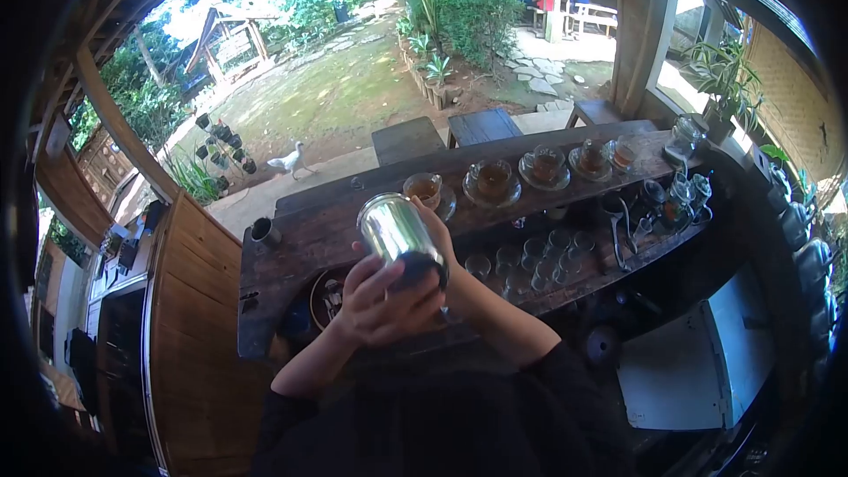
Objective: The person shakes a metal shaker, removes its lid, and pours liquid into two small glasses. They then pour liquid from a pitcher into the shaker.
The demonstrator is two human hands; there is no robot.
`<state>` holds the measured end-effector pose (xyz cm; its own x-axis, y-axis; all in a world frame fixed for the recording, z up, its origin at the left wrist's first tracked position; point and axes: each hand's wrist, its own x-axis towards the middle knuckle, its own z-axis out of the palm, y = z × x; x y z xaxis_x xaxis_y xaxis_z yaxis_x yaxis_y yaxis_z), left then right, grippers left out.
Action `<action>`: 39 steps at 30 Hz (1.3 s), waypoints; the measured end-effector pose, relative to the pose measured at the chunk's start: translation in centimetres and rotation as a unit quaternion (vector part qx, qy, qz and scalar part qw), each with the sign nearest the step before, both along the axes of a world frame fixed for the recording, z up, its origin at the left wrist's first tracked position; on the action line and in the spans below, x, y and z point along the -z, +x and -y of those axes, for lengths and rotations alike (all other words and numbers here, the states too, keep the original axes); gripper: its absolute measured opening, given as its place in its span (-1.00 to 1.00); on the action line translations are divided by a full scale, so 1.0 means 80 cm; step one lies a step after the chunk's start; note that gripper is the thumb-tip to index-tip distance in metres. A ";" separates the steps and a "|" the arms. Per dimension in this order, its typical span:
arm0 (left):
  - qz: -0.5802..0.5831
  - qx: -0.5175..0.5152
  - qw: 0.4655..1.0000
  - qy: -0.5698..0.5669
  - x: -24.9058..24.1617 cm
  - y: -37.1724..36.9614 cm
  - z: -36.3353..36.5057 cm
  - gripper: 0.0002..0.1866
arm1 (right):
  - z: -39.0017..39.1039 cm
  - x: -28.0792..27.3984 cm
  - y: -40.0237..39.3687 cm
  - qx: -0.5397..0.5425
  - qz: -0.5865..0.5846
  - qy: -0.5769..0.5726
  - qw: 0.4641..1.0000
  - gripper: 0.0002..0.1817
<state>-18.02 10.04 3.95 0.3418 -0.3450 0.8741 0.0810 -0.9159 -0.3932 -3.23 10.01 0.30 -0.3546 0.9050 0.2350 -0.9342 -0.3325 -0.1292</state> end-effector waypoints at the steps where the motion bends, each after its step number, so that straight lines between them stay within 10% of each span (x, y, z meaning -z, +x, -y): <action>1: 0.000 0.000 1.000 0.004 -0.003 0.000 0.000 -0.71 | 0.007 -0.016 -0.007 0.081 0.083 0.023 0.993 -0.34; 5: -0.043 0.043 0.992 0.113 -0.007 -0.027 0.030 -0.71 | 0.034 -0.051 -0.027 0.110 0.069 0.153 0.980 -0.30; 8: -0.080 -0.017 0.997 0.013 0.015 -0.017 0.012 -0.70 | -0.012 0.016 0.002 0.021 0.046 0.011 0.999 -0.31; 14: 0.121 0.029 0.961 0.249 0.073 -0.017 0.022 -0.61 | 0.029 -0.058 -0.032 0.144 0.118 0.152 0.971 -0.31; 16: -0.018 -0.022 0.975 0.221 0.080 -0.024 0.026 -0.61 | 0.020 -0.040 -0.031 0.062 0.063 0.171 0.981 -0.34; 19: -0.045 0.018 0.990 -0.132 0.036 0.001 -0.002 -0.72 | -0.021 0.056 -0.003 0.073 0.075 -0.016 0.994 -0.39; 22: -0.009 0.037 0.999 -0.031 0.028 -0.017 0.003 -0.75 | -0.020 0.030 0.009 0.121 0.127 0.038 0.984 -0.35; 25: 0.226 0.277 0.927 -0.115 0.022 -0.006 0.047 -0.59 | 0.023 -0.053 -0.015 0.385 0.272 0.048 0.880 -0.28; 27: 0.224 0.313 0.896 -0.223 0.018 -0.027 0.033 -0.30 | 0.039 -0.086 -0.010 0.541 0.415 0.129 0.720 -0.14; 29: 0.202 0.319 0.880 -0.288 0.010 -0.048 0.018 -0.23 | 0.058 -0.098 -0.020 0.554 0.448 0.187 0.676 -0.14; 30: 0.170 0.407 0.741 -0.506 0.018 -0.058 0.009 -0.10 | 0.064 -0.099 -0.024 0.564 0.476 0.243 0.629 -0.13; 31: 0.125 0.465 0.545 -0.686 0.030 -0.066 0.000 0.02 | 0.050 -0.072 -0.016 0.627 0.530 0.289 0.493 -0.09; 32: 0.130 0.460 0.542 -0.691 0.066 -0.073 -0.013 0.02 | 0.059 -0.061 -0.022 0.579 0.694 0.352 0.245 -0.05; 34: -0.099 0.404 0.526 -0.742 0.141 -0.076 -0.041 0.18 | 0.057 -0.032 -0.040 0.515 0.739 0.349 0.256 -0.02; 37: -0.150 0.278 0.648 -0.693 0.146 -0.072 -0.027 0.25 | 0.070 -0.020 -0.045 0.449 0.779 0.288 0.329 0.02; 39: -0.107 0.300 0.610 -0.725 0.135 -0.066 -0.009 0.22 | 0.073 -0.018 -0.051 0.490 0.749 0.290 0.337 0.04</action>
<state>-23.28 10.76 -6.82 0.6950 0.6187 0.3664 -0.3514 -0.1524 0.9238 -7.31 4.20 1.71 -0.0653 0.7158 0.6952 0.7008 0.5288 -0.4787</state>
